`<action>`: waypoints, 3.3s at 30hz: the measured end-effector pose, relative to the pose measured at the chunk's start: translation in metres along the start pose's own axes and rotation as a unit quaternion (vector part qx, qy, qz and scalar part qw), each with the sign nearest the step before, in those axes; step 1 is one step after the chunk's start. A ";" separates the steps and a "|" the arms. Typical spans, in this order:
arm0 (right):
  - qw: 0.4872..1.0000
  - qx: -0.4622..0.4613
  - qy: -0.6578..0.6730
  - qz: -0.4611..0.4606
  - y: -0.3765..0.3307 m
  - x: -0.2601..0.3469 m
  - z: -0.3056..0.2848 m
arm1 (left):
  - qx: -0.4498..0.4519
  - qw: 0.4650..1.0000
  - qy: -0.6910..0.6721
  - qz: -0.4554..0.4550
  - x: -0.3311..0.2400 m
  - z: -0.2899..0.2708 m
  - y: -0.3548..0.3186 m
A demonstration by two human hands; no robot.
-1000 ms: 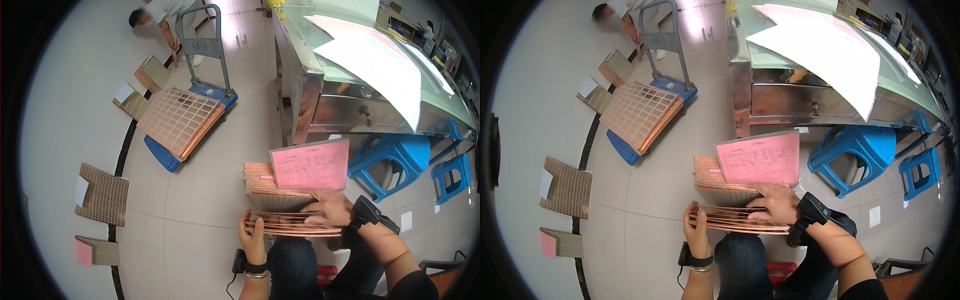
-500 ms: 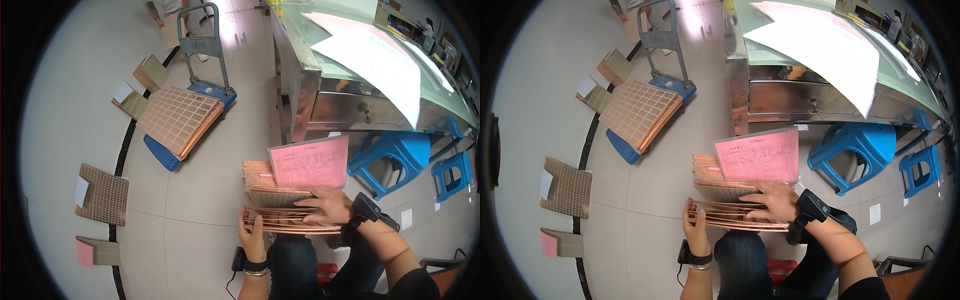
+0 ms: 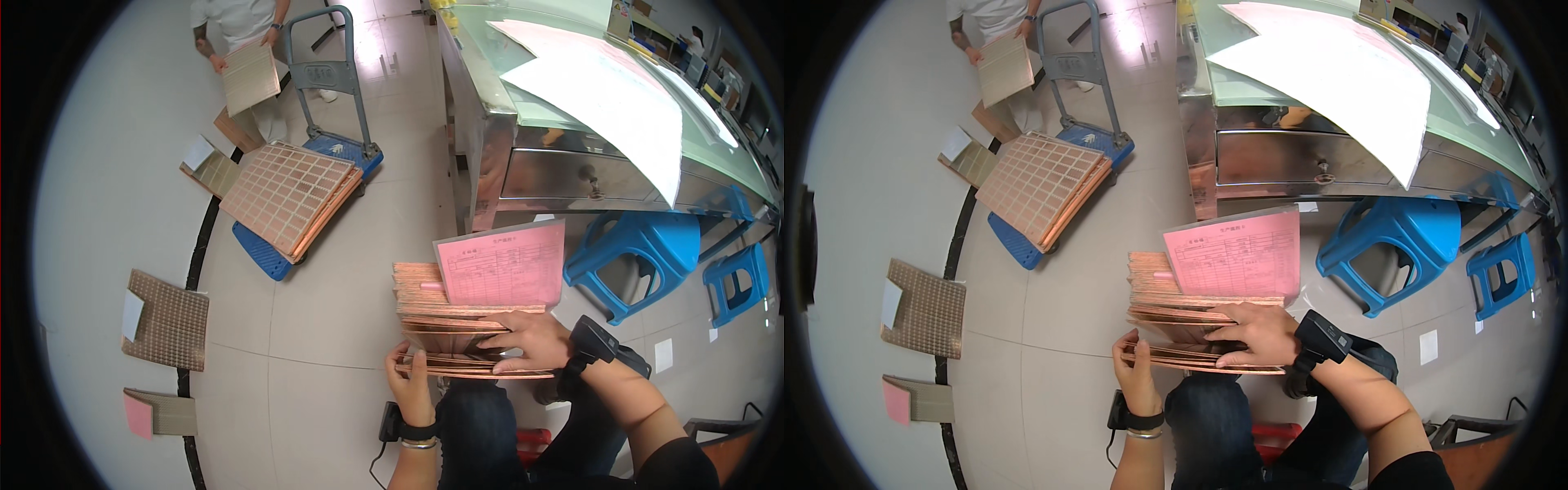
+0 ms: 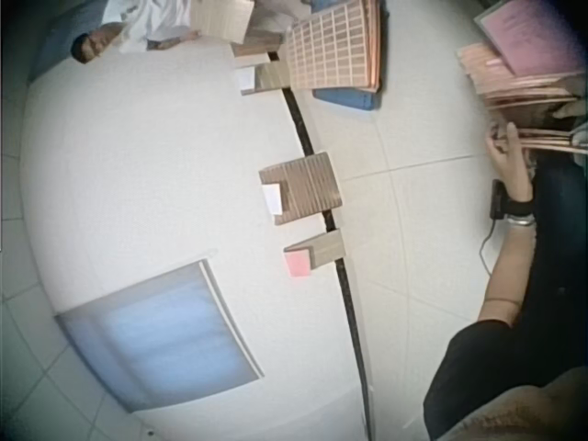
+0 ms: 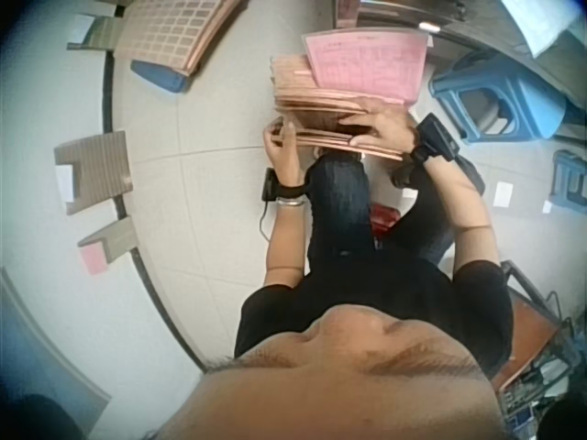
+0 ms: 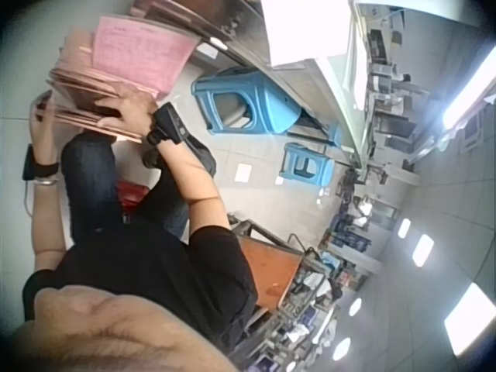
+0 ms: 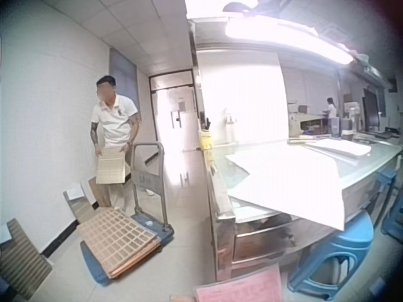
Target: Inspecting large circuit board sheets and recording data on a checklist.
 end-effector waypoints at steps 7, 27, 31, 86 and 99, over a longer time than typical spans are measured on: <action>1.000 0.004 -0.006 0.012 -0.001 -0.002 0.002 | 0.013 0.999 -0.018 -0.025 -0.011 0.004 -0.004; 0.999 -0.011 -0.028 0.016 0.000 0.004 0.003 | 0.018 0.999 -0.030 -0.008 -0.003 -0.001 -0.003; 0.999 -0.012 -0.032 0.020 -0.001 0.002 0.004 | 0.021 0.999 -0.037 -0.022 -0.006 0.000 -0.004; 1.000 0.004 0.012 -0.011 -0.003 0.006 0.003 | 0.042 0.998 -0.028 0.025 0.000 -0.001 -0.003; 1.000 0.016 0.014 -0.010 -0.003 0.007 0.003 | 0.043 0.998 -0.038 0.022 -0.002 -0.001 -0.004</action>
Point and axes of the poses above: each hand's wrist, its own y-axis towards the middle knuckle, its own z-axis out of the palm, x = y × z, the point moved 4 cm from there along y, towards the middle knuckle, and after that the axes turned 6 degrees about x, right-handed, at the moved point
